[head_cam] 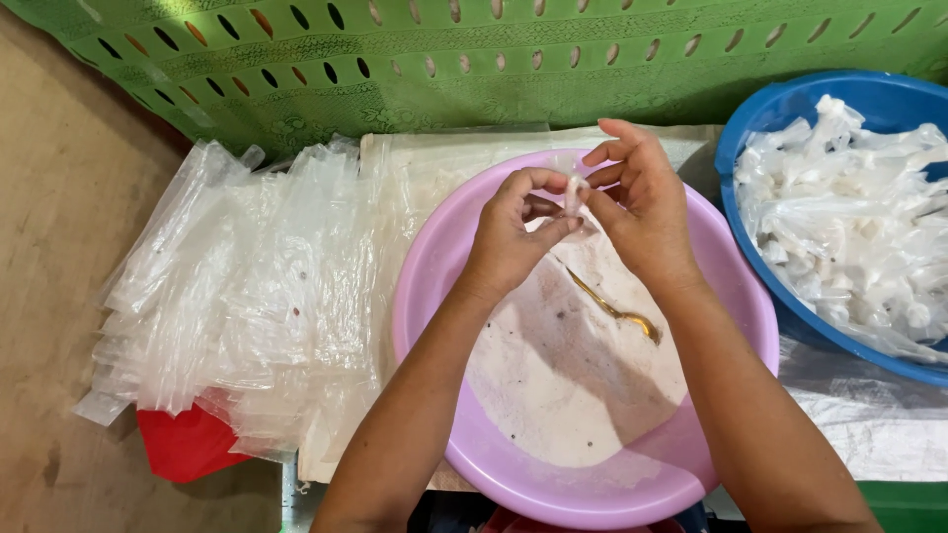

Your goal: The person fills small plastic bags with a white powder using a spoon and then knots the tops of the bags by hand.

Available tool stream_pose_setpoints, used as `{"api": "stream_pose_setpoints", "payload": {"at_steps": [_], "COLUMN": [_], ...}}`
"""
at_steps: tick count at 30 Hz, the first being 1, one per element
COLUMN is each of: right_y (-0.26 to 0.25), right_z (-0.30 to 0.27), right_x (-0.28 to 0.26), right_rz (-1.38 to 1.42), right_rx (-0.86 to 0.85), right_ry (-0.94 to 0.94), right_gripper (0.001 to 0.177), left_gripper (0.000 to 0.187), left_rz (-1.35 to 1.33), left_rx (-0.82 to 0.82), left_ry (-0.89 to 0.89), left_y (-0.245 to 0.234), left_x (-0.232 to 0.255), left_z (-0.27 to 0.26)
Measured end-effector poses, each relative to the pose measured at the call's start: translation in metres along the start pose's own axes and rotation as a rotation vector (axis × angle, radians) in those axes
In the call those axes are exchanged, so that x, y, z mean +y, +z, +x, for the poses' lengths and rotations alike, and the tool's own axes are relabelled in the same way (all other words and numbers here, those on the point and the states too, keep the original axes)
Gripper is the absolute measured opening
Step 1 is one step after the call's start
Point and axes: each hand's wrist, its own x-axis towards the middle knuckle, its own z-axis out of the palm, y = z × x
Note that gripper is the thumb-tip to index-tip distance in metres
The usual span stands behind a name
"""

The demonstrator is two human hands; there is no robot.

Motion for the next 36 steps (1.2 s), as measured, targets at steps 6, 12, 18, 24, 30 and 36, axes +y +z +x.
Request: {"api": "stream_pose_setpoints", "payload": {"at_steps": [6, 12, 18, 24, 30, 36], "right_y": [-0.004, -0.029, -0.094, -0.145, -0.144, -0.056], "right_z": [-0.002, -0.003, -0.024, -0.057, -0.09, -0.071], "right_x": [0.004, -0.032, -0.08, -0.088, -0.043, 0.0], "right_rz": [-0.093, -0.229, -0.27, -0.66, -0.802, -0.637], "right_rx": [0.02, 0.038, 0.225, 0.377, 0.196, -0.448], "right_ry": [-0.018, -0.03, -0.132, -0.25, -0.075, 0.088], "right_gripper": [0.075, 0.074, 0.068, 0.062, 0.042, 0.02], "left_gripper": [0.041, 0.055, 0.055, 0.052, 0.048, 0.048], "left_rz": [0.223, 0.431, 0.488, 0.5, 0.491, 0.522], "left_rx": [-0.051, -0.115, -0.111, -0.114, -0.118, -0.114], "left_ry": [-0.135, -0.115, -0.127, -0.092, -0.073, -0.013], "left_y": [-0.006, -0.01, -0.013, -0.015, -0.018, -0.019], "left_x": [-0.006, 0.002, 0.028, 0.028, 0.028, 0.026], "left_z": [0.002, 0.002, 0.003, 0.002, 0.002, -0.003]}}
